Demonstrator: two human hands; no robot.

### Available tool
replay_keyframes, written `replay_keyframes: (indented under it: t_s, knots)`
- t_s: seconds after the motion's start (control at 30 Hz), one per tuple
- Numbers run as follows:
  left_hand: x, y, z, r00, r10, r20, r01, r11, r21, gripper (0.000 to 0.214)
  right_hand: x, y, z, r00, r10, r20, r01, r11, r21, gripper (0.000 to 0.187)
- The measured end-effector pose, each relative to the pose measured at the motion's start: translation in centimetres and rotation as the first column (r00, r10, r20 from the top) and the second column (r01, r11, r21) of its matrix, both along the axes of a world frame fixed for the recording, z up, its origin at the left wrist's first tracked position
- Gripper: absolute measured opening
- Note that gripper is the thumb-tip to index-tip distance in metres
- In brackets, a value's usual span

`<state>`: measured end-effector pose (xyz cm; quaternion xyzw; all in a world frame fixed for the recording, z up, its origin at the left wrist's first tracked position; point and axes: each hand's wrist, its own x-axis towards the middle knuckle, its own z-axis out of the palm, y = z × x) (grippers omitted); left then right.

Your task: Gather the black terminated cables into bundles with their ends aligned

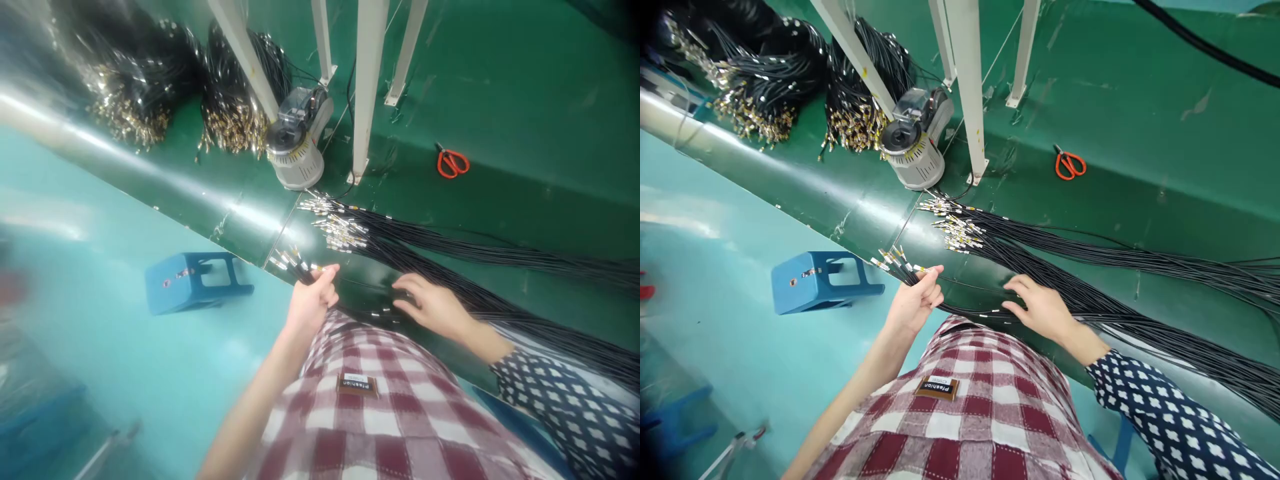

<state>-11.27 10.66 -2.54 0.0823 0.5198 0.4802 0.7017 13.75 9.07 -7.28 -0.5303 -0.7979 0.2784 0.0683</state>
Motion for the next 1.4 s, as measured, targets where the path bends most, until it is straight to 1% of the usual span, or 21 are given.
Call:
replay_keyframes:
  t_s: [0.1,0.23,0.33,0.47,0.53,0.57,0.63,0.67,0.7,0.73,0.77,0.8,0.83,0.9,1.0,1.1,1.17,1.23,1.27,1.33,1.4]
  knots:
    - [-0.1,0.2,0.1,1.000,-0.013,0.007,0.013,1.000,0.023,0.032,-2.9,0.5,1.0,0.995,0.051,-0.089,-0.051,0.999,0.002,0.027]
    - [-0.4,0.4,0.5,0.998,-0.015,0.056,0.010,0.996,0.087,0.036,-6.8,1.1,2.8,0.970,0.026,-0.243,-0.055,0.992,-0.113,0.030]
    - [-0.4,0.4,0.5,0.997,-0.040,0.066,0.033,0.995,0.098,0.041,-8.1,1.0,3.9,0.954,-0.009,-0.301,-0.048,0.982,-0.180,0.029]
    - [-0.3,0.4,0.0,0.995,-0.098,0.036,0.095,0.994,0.058,0.039,-8.8,0.4,4.7,0.951,-0.049,-0.306,-0.025,0.972,-0.234,0.029]
    - [-0.4,0.3,-0.4,0.993,-0.115,0.036,0.114,0.993,0.030,0.037,-8.7,0.5,4.7,0.944,-0.056,-0.325,-0.038,0.960,-0.277,0.030]
    - [-0.5,0.2,-0.6,0.993,-0.107,0.040,0.106,0.994,0.022,0.036,-8.4,0.8,4.5,0.937,-0.058,-0.345,-0.064,0.942,-0.330,0.031]
    - [-0.6,0.1,-0.9,0.997,-0.062,0.046,0.061,0.998,0.035,0.034,-7.6,2.1,3.7,0.923,-0.096,-0.374,-0.095,0.883,-0.461,0.038]
    - [-0.7,0.1,-1.0,0.998,-0.037,0.049,0.034,0.998,0.058,0.036,-6.9,3.0,3.1,0.924,-0.137,-0.357,-0.062,0.867,-0.494,0.041]
    - [-0.7,0.0,-1.0,0.998,-0.023,0.060,0.017,0.996,0.086,0.039,-6.3,4.0,2.4,0.935,-0.180,-0.307,0.012,0.879,-0.478,0.042]
    - [-0.7,0.0,-1.0,0.997,-0.024,0.080,0.014,0.993,0.114,0.042,-5.6,5.1,1.5,0.952,-0.213,-0.219,0.112,0.910,-0.399,0.039]
    - [-0.7,0.0,-1.0,0.994,-0.039,0.106,0.025,0.991,0.135,0.044,-5.0,6.1,0.7,0.964,-0.239,-0.112,0.201,0.941,-0.272,0.034]
    - [-0.6,-0.1,-0.9,0.989,-0.057,0.135,0.038,0.989,0.145,0.046,-4.5,6.9,-0.2,0.968,-0.252,-0.011,0.248,0.959,-0.140,0.027]
    - [-0.5,-0.1,-0.9,0.984,-0.068,0.163,0.045,0.989,0.141,0.047,-4.1,7.6,-0.9,0.965,-0.253,0.074,0.256,0.966,-0.036,0.020]
    - [-0.3,-0.2,-1.0,0.978,-0.057,0.199,0.037,0.994,0.105,0.047,-3.8,8.3,-2.0,0.958,-0.239,0.161,0.235,0.971,0.046,0.011]
    - [-0.1,-0.3,-1.4,0.980,-0.044,0.194,0.031,0.997,0.067,0.036,-3.7,8.3,-2.7,0.957,-0.247,0.151,0.242,0.969,0.054,0.011]
    - [-0.2,-0.3,-1.6,0.984,-0.062,0.168,0.049,0.995,0.083,0.022,-3.5,8.1,-2.6,0.960,-0.246,0.134,0.244,0.969,0.037,0.008]
    - [-0.2,-0.3,-1.6,0.985,-0.064,0.161,0.050,0.995,0.090,0.021,-3.2,7.9,-2.0,0.958,-0.260,0.120,0.258,0.966,0.034,0.007]
    - [-0.2,-0.3,-1.4,0.985,-0.070,0.161,0.056,0.994,0.092,0.022,-2.8,7.4,-0.9,0.948,-0.314,0.058,0.313,0.950,0.019,0.011]
    - [-0.1,-0.3,-1.3,0.985,-0.070,0.156,0.056,0.994,0.094,0.021,-2.6,6.9,-0.3,0.937,-0.348,-0.009,0.348,0.937,-0.017,0.013]
    - [0.1,-0.2,-0.9,0.989,-0.063,0.134,0.049,0.994,0.102,0.016,-2.3,5.5,1.2,0.895,-0.403,-0.190,0.379,0.913,-0.150,0.017]
    - [0.4,0.1,-0.4,0.993,-0.057,0.104,0.045,0.992,0.115,0.016,-2.0,3.5,2.4,0.830,-0.429,-0.355,0.332,0.893,-0.303,0.021]
